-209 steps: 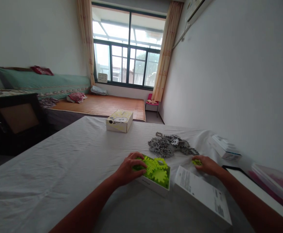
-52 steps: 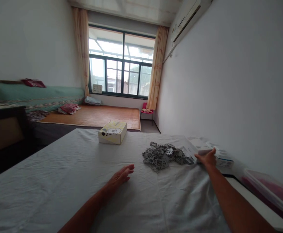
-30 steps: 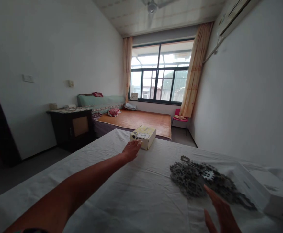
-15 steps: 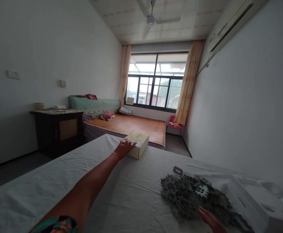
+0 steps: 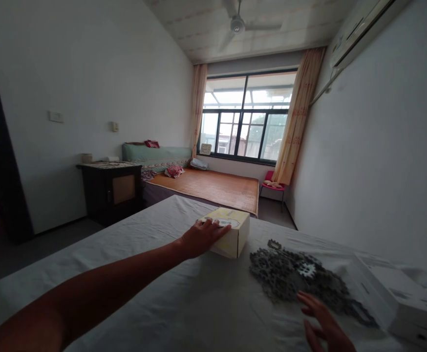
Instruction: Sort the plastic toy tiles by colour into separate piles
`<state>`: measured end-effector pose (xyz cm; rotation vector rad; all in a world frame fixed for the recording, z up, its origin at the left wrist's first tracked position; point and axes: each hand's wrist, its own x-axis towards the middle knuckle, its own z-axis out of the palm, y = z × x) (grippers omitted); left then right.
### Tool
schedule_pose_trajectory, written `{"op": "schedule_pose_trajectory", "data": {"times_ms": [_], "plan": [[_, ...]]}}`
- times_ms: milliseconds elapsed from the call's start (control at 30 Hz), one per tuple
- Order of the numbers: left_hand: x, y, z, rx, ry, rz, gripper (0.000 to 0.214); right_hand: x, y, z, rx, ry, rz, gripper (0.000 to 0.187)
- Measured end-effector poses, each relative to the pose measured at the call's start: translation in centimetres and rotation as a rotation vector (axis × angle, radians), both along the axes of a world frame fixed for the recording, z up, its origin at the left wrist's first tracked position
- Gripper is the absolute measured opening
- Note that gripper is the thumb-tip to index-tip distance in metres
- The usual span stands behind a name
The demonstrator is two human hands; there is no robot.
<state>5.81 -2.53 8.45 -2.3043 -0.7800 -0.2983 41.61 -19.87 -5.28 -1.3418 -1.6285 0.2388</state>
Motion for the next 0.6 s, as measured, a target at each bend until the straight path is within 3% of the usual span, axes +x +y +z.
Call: {"op": "schedule_pose_trajectory", "data": {"times_ms": [100,200,467,600], "plan": [[-1.0,-4.8,1.4,-0.025,-0.051,0.015,0.071,-0.6,-0.3,0.2,0.003,-0.034,-0.022,0.036],[-1.9,-7.7,1.7,-0.044,-0.13,0.059,0.075,-1.5,-0.7,0.5,-0.008,-0.061,-0.032,0.034],[-4.0,-11.0,0.1,-0.118,-0.363,0.221,0.078,-6.3,-2.7,2.4,0.036,-0.225,0.036,0.033],[-4.4,-12.7,0.5,-0.163,-0.393,0.215,0.079,-10.8,-2.8,5.3,-0.043,-0.144,0.1,0.047]]}}
